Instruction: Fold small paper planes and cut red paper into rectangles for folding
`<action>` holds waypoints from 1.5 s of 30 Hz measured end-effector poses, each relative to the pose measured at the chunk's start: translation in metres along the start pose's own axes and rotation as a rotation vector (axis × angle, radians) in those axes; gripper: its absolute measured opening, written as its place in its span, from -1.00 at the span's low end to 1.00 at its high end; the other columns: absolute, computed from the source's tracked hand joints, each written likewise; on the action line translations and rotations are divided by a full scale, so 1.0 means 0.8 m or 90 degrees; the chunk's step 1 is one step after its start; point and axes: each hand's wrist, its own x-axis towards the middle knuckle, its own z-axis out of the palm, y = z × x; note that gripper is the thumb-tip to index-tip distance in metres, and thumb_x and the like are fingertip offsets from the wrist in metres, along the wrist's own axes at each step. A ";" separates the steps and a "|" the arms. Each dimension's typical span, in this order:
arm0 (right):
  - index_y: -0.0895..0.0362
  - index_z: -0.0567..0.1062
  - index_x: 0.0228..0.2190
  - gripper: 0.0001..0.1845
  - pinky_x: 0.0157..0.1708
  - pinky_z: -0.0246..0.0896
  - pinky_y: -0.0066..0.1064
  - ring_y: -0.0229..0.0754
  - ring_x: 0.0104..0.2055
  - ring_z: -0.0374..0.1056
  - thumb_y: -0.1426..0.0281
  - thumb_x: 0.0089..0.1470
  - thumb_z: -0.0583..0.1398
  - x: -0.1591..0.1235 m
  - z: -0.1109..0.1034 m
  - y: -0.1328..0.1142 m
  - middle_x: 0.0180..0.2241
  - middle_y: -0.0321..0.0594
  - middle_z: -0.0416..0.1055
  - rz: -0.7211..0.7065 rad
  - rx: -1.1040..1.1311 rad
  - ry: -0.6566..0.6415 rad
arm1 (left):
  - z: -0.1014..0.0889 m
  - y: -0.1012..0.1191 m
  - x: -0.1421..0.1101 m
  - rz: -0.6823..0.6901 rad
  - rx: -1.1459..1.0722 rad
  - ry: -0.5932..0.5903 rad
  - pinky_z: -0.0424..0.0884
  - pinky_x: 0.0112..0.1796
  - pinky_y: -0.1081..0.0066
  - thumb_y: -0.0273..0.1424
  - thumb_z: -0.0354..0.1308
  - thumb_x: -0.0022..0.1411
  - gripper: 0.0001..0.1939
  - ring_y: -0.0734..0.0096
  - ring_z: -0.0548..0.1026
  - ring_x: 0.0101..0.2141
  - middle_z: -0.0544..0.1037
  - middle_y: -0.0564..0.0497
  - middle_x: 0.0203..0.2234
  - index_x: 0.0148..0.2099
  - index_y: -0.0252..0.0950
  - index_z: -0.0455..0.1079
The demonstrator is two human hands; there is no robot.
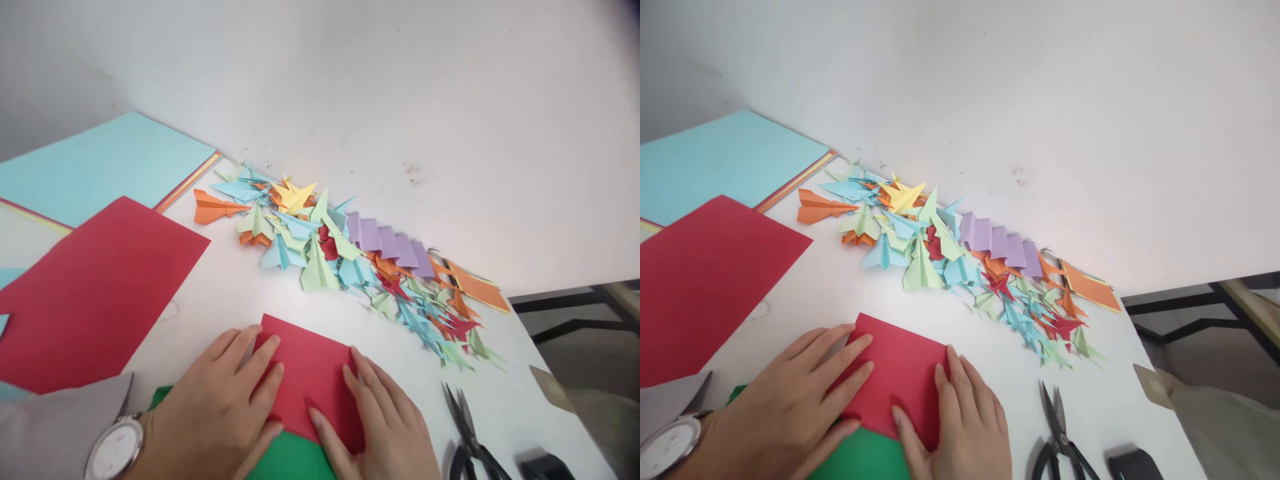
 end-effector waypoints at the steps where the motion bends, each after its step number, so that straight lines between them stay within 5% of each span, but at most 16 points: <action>1: 0.27 0.42 -0.15 -0.46 -0.15 0.24 -0.12 0.14 -0.04 0.33 0.03 0.14 0.09 0.000 0.000 0.000 -0.06 0.17 0.46 -0.001 0.001 0.001 | 0.000 0.000 0.000 0.002 0.003 0.000 0.26 -0.07 0.04 -0.24 0.02 0.29 -0.61 -0.10 0.41 -0.03 0.50 -0.24 0.01 0.00 -0.39 0.47; 9: 0.24 0.42 -0.14 -0.47 -0.17 0.26 -0.10 0.14 -0.04 0.34 0.02 0.14 0.08 0.000 0.000 -0.001 -0.05 0.16 0.46 0.007 0.007 0.006 | -0.002 0.000 0.000 0.013 0.016 0.005 0.26 -0.04 0.06 -0.23 0.01 0.30 -0.59 -0.09 0.41 0.01 0.50 -0.24 0.02 0.01 -0.40 0.46; 13: 0.25 0.43 -0.14 -0.48 -0.16 0.26 -0.10 0.15 -0.04 0.34 0.04 0.13 0.10 0.001 -0.002 -0.001 -0.05 0.17 0.45 0.005 0.010 0.005 | -0.004 -0.001 0.003 0.088 -0.019 0.008 0.14 0.14 0.16 -0.22 0.01 0.32 -0.61 0.10 0.29 0.15 0.46 -0.08 0.10 0.06 -0.33 0.43; 18: 0.25 0.43 -0.12 -0.48 -0.16 0.27 -0.08 0.16 -0.03 0.34 0.05 0.14 0.09 0.000 0.000 -0.001 -0.04 0.17 0.45 0.007 0.018 -0.002 | -0.012 -0.008 0.011 0.168 -0.113 -0.100 0.14 0.18 0.17 -0.16 0.02 0.30 -0.50 0.13 0.29 0.16 0.42 -0.08 0.14 0.17 -0.33 0.34; 23: 0.28 0.44 -0.15 -0.47 -0.14 0.26 -0.08 0.16 -0.02 0.33 0.05 0.12 0.11 0.000 -0.001 -0.003 -0.04 0.19 0.45 0.011 0.008 -0.006 | -0.012 -0.011 0.011 0.156 -0.132 -0.145 0.18 0.14 0.06 -0.14 0.02 0.28 -0.46 0.00 0.32 0.14 0.40 -0.14 0.15 0.19 -0.35 0.32; 45: 0.31 0.49 -0.20 -0.54 -0.09 0.27 -0.04 0.15 -0.02 0.34 0.14 0.11 0.14 0.004 -0.006 -0.019 -0.03 0.21 0.45 0.056 -0.023 -0.026 | -0.004 -0.009 0.001 0.181 -0.119 -0.084 0.09 0.20 -0.02 -0.19 -0.02 0.31 -0.48 -0.01 0.24 0.20 0.33 -0.15 0.20 0.23 -0.33 0.26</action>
